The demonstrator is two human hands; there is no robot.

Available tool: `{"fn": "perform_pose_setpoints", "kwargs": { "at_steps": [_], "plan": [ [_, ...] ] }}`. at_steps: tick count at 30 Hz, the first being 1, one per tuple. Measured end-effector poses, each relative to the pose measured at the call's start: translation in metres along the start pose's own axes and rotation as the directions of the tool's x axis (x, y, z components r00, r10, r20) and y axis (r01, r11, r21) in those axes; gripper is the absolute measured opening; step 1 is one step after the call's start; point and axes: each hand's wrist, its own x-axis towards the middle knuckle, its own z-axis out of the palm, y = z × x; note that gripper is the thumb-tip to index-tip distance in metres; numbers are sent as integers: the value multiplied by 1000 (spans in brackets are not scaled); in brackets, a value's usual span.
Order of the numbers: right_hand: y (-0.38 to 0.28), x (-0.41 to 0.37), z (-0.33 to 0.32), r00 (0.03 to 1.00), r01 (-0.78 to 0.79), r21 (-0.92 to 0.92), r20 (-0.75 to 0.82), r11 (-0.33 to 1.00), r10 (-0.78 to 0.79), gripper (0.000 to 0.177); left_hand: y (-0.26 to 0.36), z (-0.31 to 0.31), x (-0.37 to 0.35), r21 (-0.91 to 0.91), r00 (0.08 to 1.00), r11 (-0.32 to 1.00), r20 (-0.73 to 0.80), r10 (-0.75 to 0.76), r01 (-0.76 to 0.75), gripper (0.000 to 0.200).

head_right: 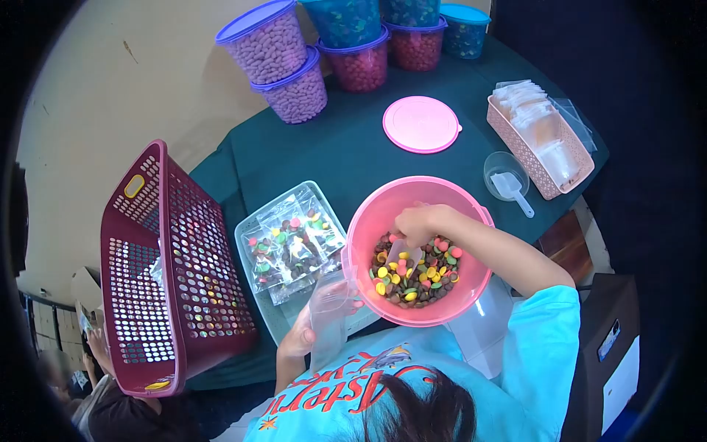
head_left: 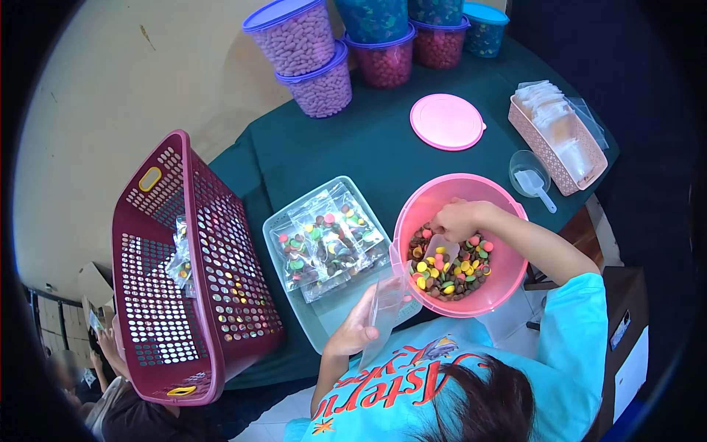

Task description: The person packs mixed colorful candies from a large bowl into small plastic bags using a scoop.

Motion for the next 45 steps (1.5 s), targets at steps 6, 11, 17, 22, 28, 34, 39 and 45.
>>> {"fn": "perform_pose_setpoints", "kwargs": {
  "at_steps": [6,11,17,22,28,34,39,45],
  "plan": [
    [-15,-16,-6,993,97,131,51,987,-104,15,-10,-1,-2,11,998,998,-4,67,-67,103],
    [-14,-32,-23,994,98,227,20,969,-105,15,4,8,-4,89,989,988,-63,131,-125,95],
    [-2,-60,-43,981,179,423,-146,888,-128,18,23,13,-2,772,908,634,-235,348,-43,78],
    [-11,-86,-63,930,265,375,-344,888,-133,19,34,28,8,909,898,416,-199,392,19,78],
    [-65,-102,-85,874,74,-41,-478,996,-84,15,36,36,23,926,885,378,-163,437,-17,78],
    [-146,-117,-75,833,-222,-521,-541,824,-118,16,33,46,27,892,871,450,-181,456,-50,76],
    [-140,-129,-72,817,-232,-468,-569,853,-90,18,26,52,24,905,853,419,-164,495,-69,78],
    [-109,-147,-71,752,-222,-439,-645,871,-133,9,11,65,26,855,821,518,-297,488,1,82]
  ]
}}
